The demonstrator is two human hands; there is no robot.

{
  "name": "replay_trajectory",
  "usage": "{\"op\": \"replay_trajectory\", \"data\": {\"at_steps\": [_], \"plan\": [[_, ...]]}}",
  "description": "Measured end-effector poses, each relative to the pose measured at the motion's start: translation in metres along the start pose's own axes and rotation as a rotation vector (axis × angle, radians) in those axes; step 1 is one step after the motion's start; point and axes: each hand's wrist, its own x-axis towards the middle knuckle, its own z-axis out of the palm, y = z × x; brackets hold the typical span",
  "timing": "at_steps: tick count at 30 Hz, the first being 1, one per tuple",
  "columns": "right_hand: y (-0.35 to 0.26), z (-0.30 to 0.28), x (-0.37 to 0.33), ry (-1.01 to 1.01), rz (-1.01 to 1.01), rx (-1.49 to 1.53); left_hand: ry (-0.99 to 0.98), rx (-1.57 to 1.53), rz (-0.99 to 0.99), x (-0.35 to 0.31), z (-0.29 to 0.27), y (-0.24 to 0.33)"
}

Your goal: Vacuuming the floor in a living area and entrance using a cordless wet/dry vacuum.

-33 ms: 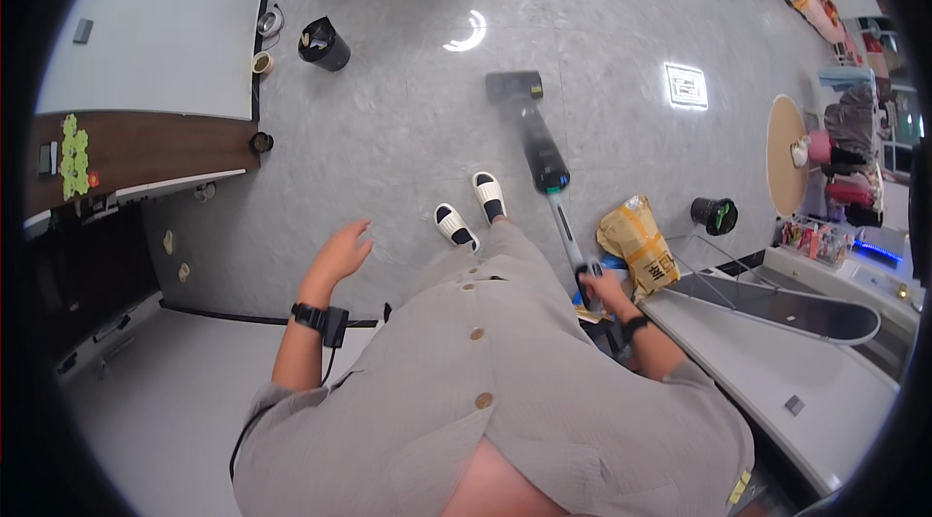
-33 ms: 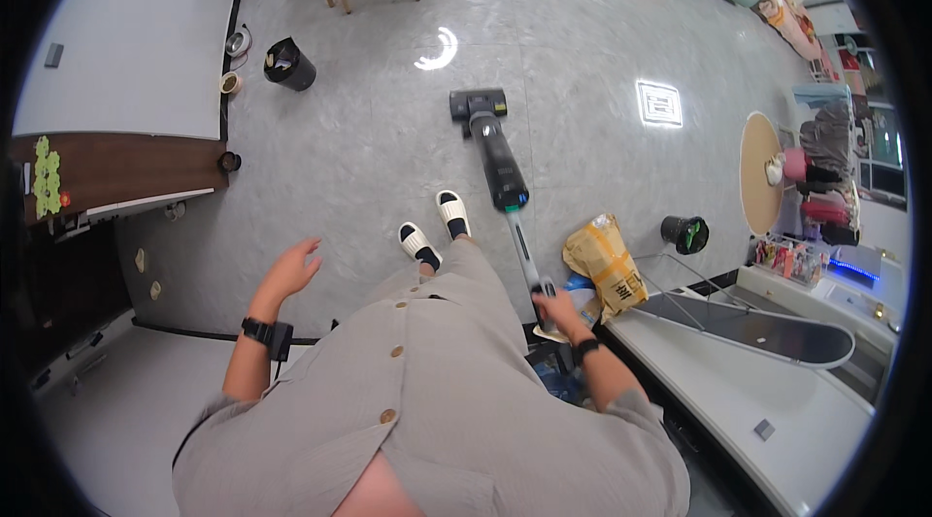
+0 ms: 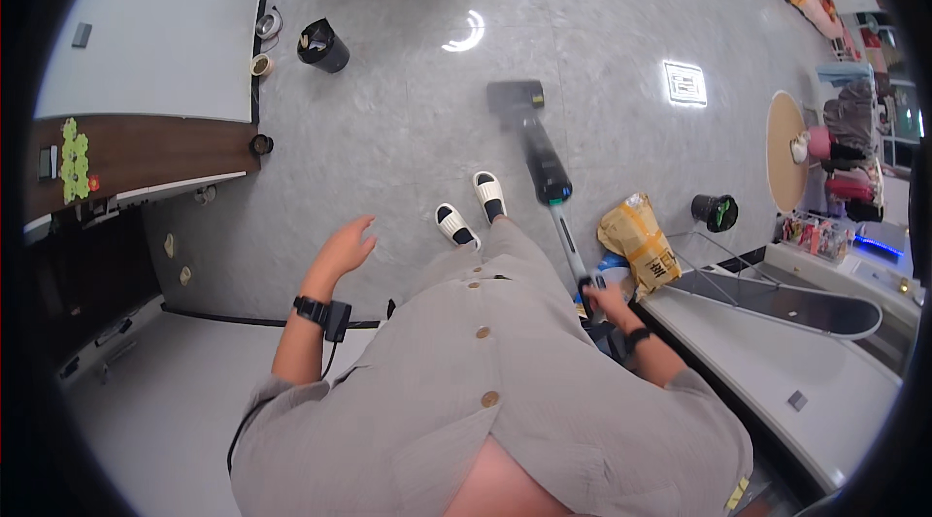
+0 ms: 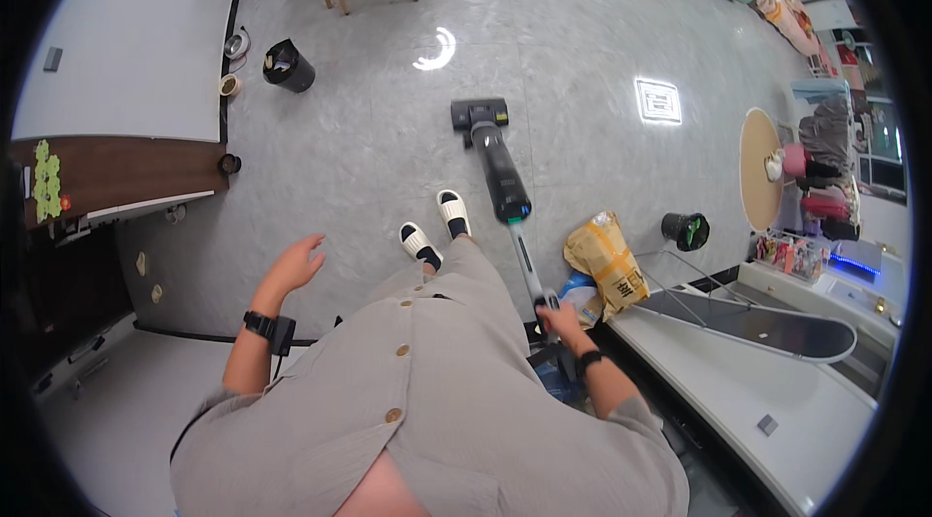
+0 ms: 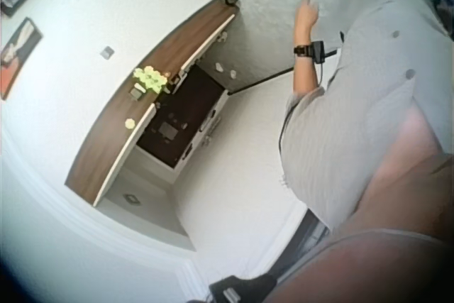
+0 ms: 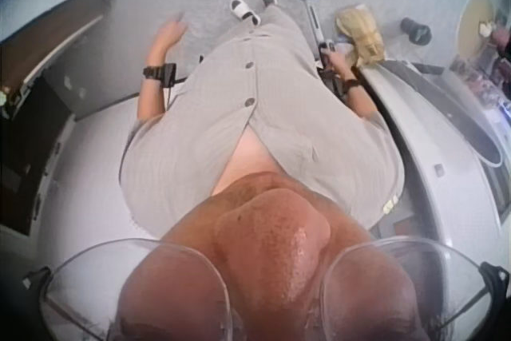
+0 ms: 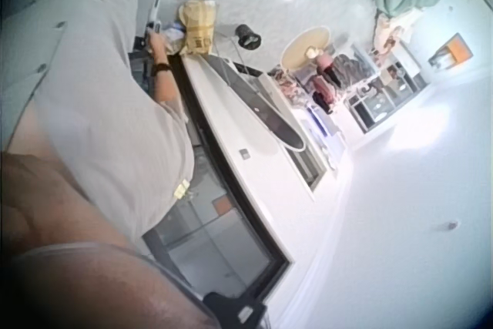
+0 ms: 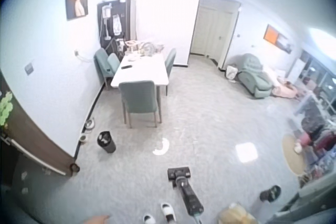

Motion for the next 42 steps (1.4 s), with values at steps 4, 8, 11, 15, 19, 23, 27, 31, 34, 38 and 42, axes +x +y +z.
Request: {"op": "replay_trajectory", "data": {"at_steps": [4, 8, 11, 15, 19, 23, 27, 31, 34, 38, 42], "plan": [[0.03, 0.007, -0.116, 0.058, 0.025, -0.001, -0.02, 0.07, 0.069, 0.032, -0.019, 0.033], [0.024, 0.013, -0.16, 0.109, 0.166, -0.204, -0.034, 0.073, 0.125, 0.057, -0.033, 0.044], [-0.004, 0.013, -0.181, 0.114, 0.23, -0.155, -0.069, 0.105, 0.118, 0.056, -0.028, 0.036], [-0.013, 0.003, -0.149, 0.058, 0.135, 0.076, -0.077, 0.039, 0.013, 0.05, -0.024, 0.02], [-0.022, -0.019, -0.064, -0.018, 0.172, 0.44, -0.035, 0.024, -0.014, 0.059, -0.033, 0.039], [-0.112, -0.057, 0.036, -0.064, 0.119, 0.38, 0.004, 0.005, -0.046, 0.07, -0.019, 0.035], [-0.236, -0.104, 0.15, -0.157, 0.009, 0.465, 0.057, -0.073, -0.122, 0.079, -0.015, 0.06], [-0.401, -0.13, 0.265, -0.2, -0.127, 0.494, 0.111, -0.093, -0.291, 0.093, -0.01, 0.1], [-0.508, -0.159, 0.373, -0.156, -0.246, 0.423, 0.14, -0.111, -0.42, 0.121, 0.008, 0.143], [-0.659, -0.207, 0.504, -0.018, -0.423, 0.147, 0.079, -0.22, -0.575, 0.148, 0.036, 0.23], [-0.801, -0.217, 0.58, -0.093, -0.544, 0.144, 0.096, -0.457, -0.721, 0.181, 0.029, 0.343]]}}
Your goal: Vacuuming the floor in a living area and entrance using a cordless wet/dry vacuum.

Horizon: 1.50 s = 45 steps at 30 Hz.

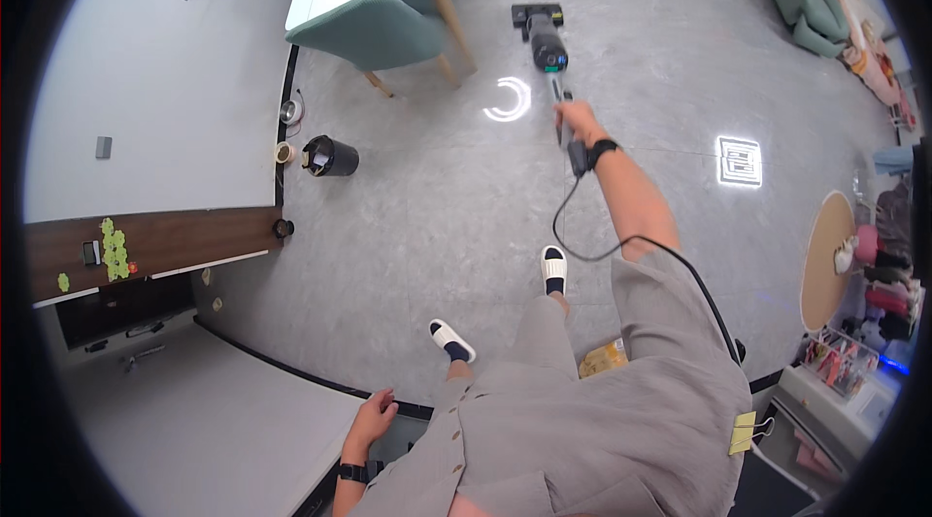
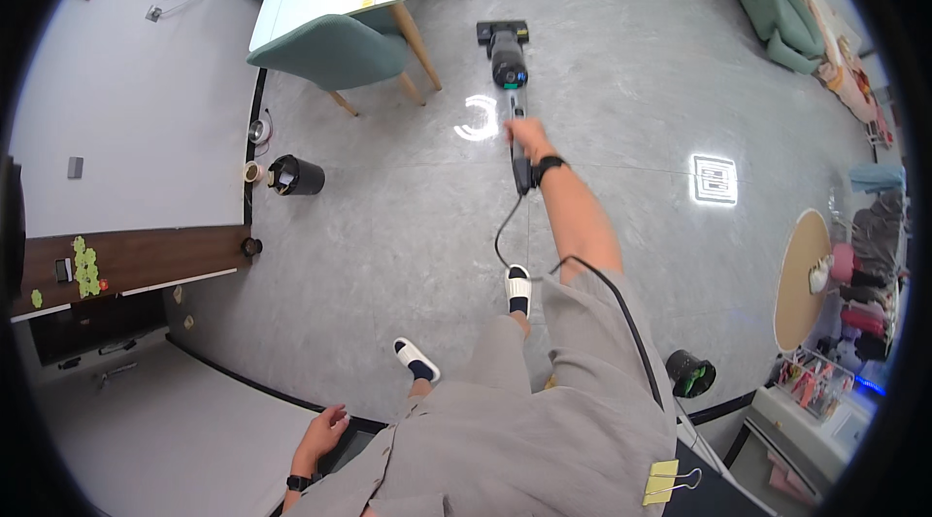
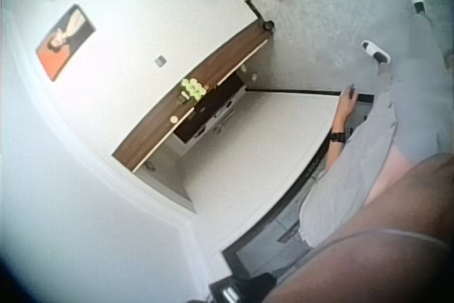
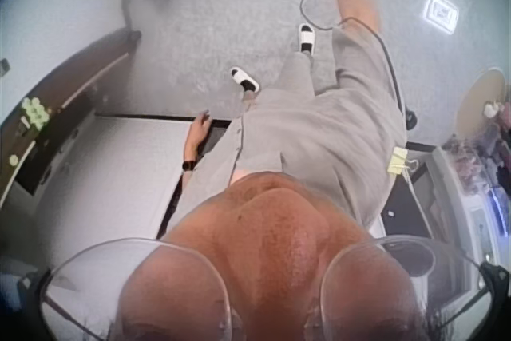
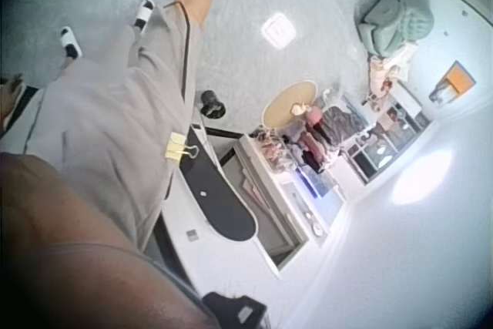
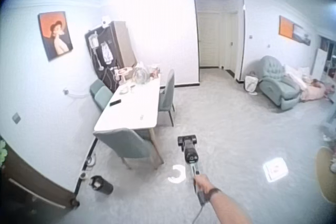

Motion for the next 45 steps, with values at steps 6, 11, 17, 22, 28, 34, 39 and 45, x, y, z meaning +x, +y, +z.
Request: {"op": "replay_trajectory", "data": {"at_steps": [6, 11, 17, 22, 28, 34, 39, 45], "plan": [[-0.027, -0.035, 0.12, 0.103, -0.048, -0.031, 0.013, 0.043, -0.114, -0.015, 0.026, 0.019], [0.013, -0.017, 0.097, 0.051, -0.001, -0.084, 0.004, 0.003, -0.181, -0.021, 0.037, 0.001], [0.092, -0.011, -0.06, -0.078, 0.062, 0.124, -0.098, 0.117, 0.118, 0.059, 0.013, 0.026], [0.103, -0.005, -0.256, -0.152, 0.237, 0.215, -0.123, 0.206, 0.514, 0.171, -0.012, 0.046], [0.15, -0.03, -0.489, -0.022, 0.523, 0.106, -0.174, 0.305, 0.718, 0.246, -0.05, 0.116], [0.163, -0.026, -0.672, -0.024, 0.676, 0.005, -0.327, 0.321, 0.734, 0.246, -0.051, 0.122], [0.14, -0.009, -0.719, 0.065, 0.813, 0.185, -0.407, 0.357, 0.681, 0.246, -0.041, 0.096], [0.151, -0.035, -0.686, 0.082, 0.8, 0.423, -0.355, 0.302, 0.637, 0.24, -0.038, 0.109]]}}
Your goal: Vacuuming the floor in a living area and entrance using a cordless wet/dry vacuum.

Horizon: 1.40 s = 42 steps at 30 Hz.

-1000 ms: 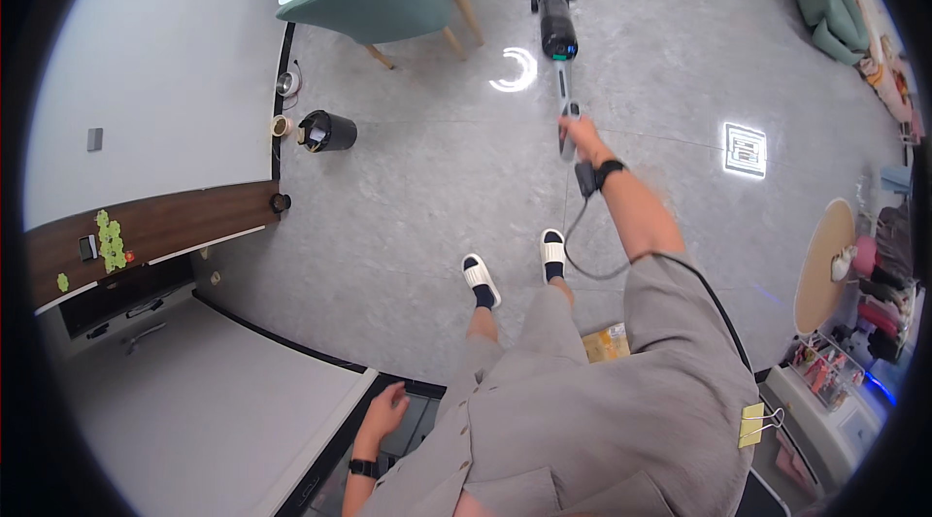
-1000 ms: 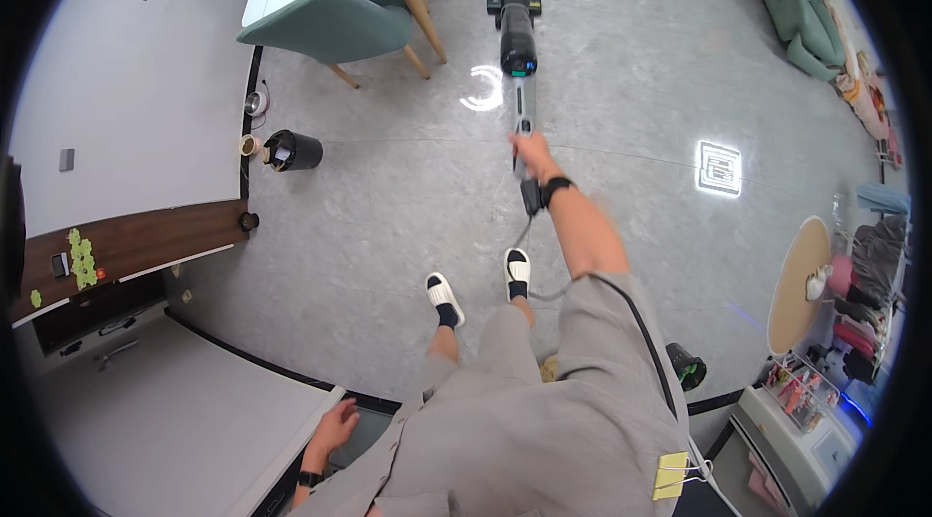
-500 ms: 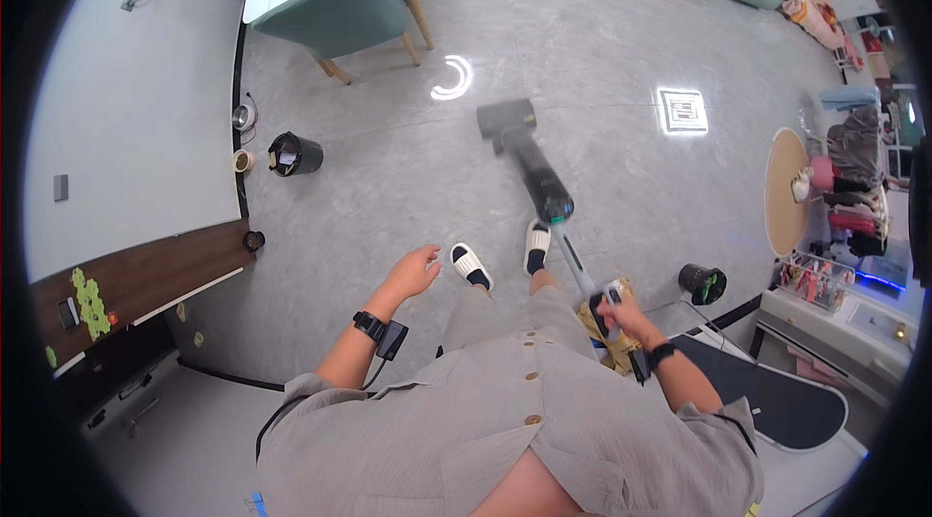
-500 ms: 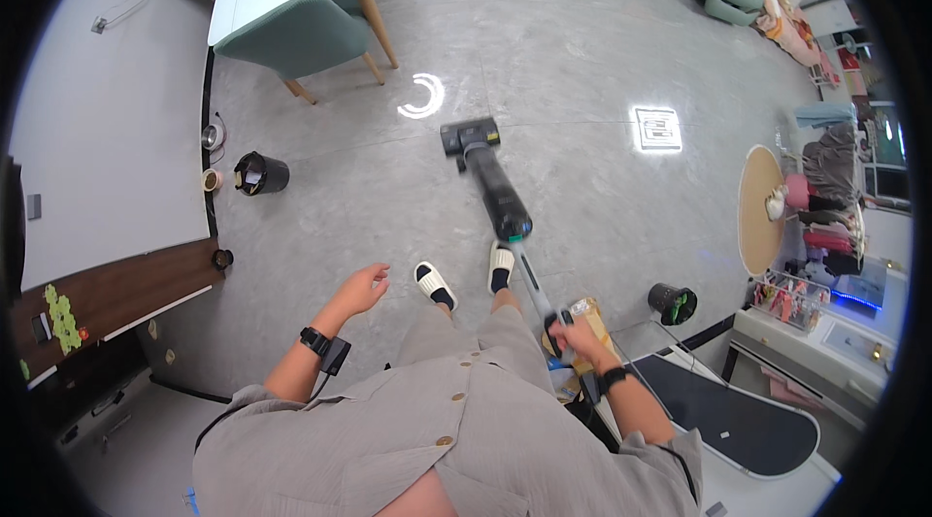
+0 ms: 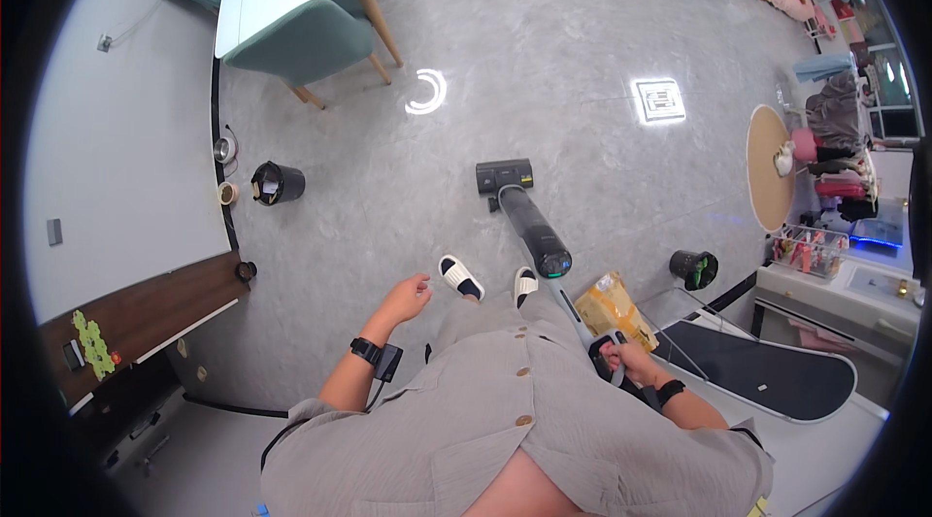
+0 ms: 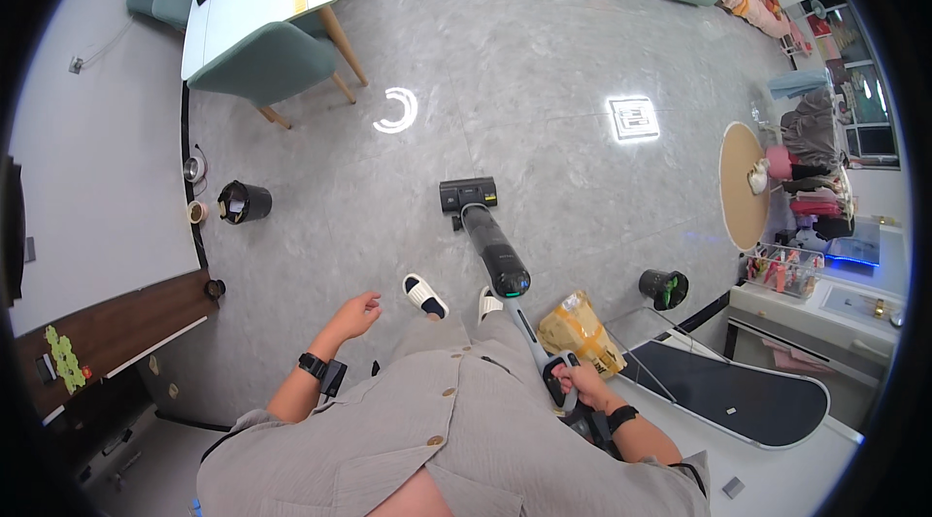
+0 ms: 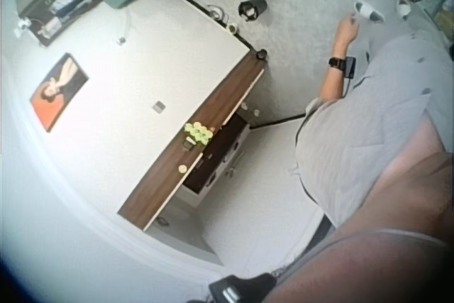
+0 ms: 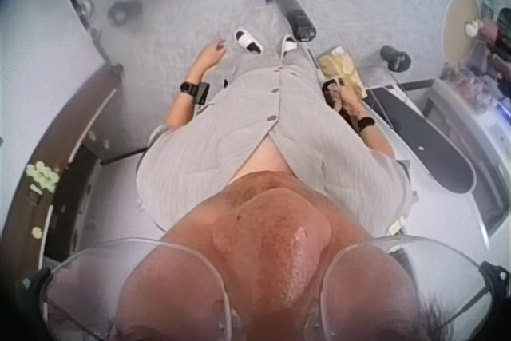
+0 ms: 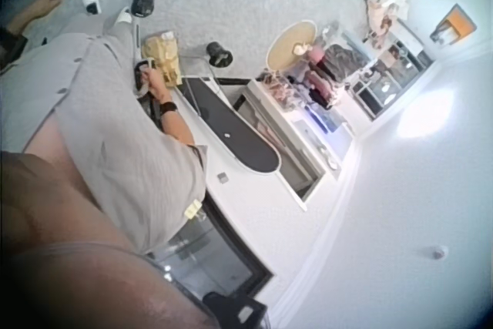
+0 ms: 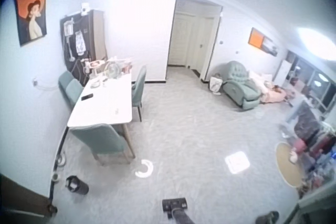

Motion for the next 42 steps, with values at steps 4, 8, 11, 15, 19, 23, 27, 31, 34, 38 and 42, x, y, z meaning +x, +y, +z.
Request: {"op": "replay_trajectory", "data": {"at_steps": [4, 8, 11, 15, 19, 23, 27, 31, 34, 38, 42], "plan": [[-0.087, 0.009, 0.04, 0.009, -0.074, 0.009, 0.011, 0.075, -0.007, 0.023, -0.008, 0.029], [-0.197, 0.006, 0.108, -0.119, -0.208, 0.03, 0.112, 0.032, -0.015, 0.042, -0.005, 0.053], [-0.301, 0.005, 0.163, -0.121, -0.298, -0.07, 0.187, 0.033, -0.048, 0.042, -0.004, 0.073], [-0.451, 0.01, 0.269, -0.141, -0.426, -0.213, 0.351, -0.078, -0.286, 0.043, 0.029, 0.095], [-0.602, 0.035, 0.353, -0.116, -0.68, -0.429, 0.348, -0.152, -0.452, 0.056, 0.062, 0.198], [-0.747, 0.081, 0.407, -0.159, -0.751, -0.397, 0.324, -0.332, -0.48, 0.066, 0.097, 0.284], [-0.817, 0.129, 0.407, -0.041, -0.825, -0.568, 0.411, -0.371, -0.579, 0.052, 0.131, 0.321], [-0.824, 0.141, 0.425, -0.1, -0.761, -0.43, 0.525, -0.496, -0.64, 0.034, 0.171, 0.324], [-0.764, 0.144, 0.413, -0.127, -0.66, -0.552, 0.494, -0.468, -0.646, 0.03, 0.199, 0.319], [-0.64, 0.102, 0.37, -0.42, -0.542, -0.342, 0.499, -0.385, -0.378, 0.083, 0.209, 0.278], [-0.536, 0.052, 0.285, -0.501, -0.315, -0.445, 0.561, -0.299, -0.046, 0.18, 0.187, 0.27]]}}
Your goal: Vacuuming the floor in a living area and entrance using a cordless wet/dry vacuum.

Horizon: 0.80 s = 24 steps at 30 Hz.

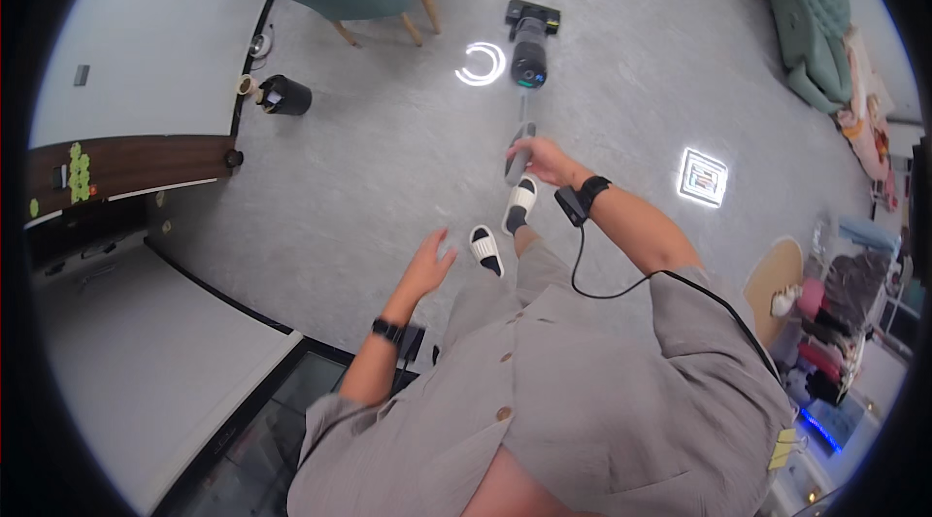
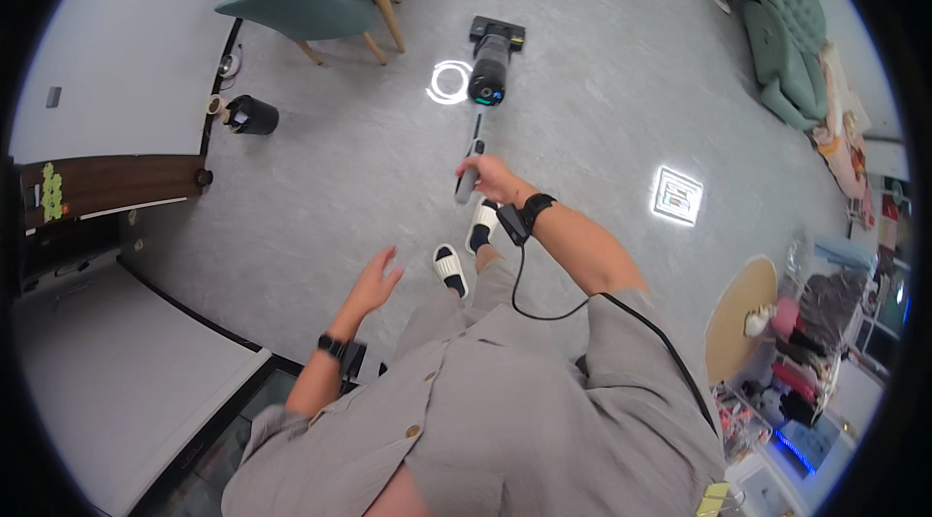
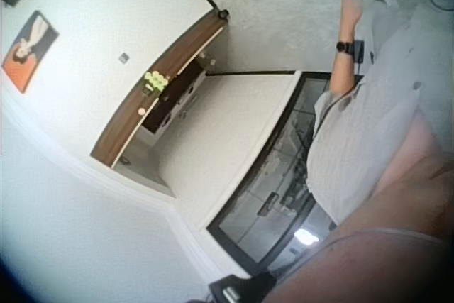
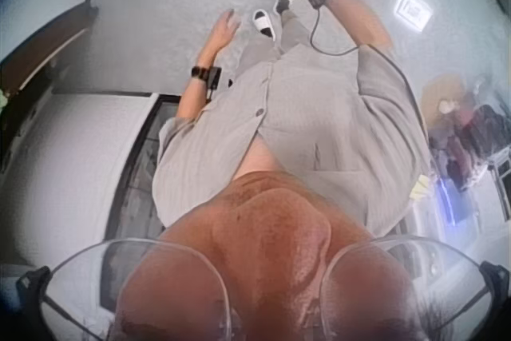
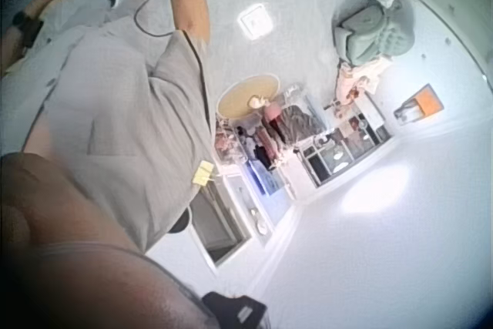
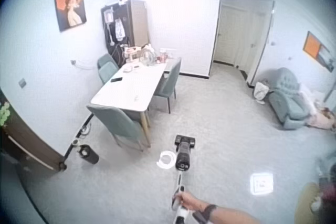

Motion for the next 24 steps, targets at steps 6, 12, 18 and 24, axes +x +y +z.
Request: {"op": "replay_trajectory", "data": {"at_steps": [6, 12, 18, 24], "plan": [[0.075, 0.047, -0.134, -0.412, 0.292, 0.093, -0.142, -0.379, 0.122, 0.017, 0.067, 0.045], [0.036, 0.067, -0.238, -0.805, 0.446, -0.189, -0.24, -0.392, -0.396, -0.106, 0.075, 0.018], [-0.009, -0.1, -0.253, -0.467, 0.186, -0.226, -0.153, -0.134, -0.68, -0.206, 0.071, 0.002], [0.046, -0.374, -0.333, 0.127, 0.204, -0.124, 0.016, 0.041, -0.784, -0.21, 0.08, 0.072]]}}
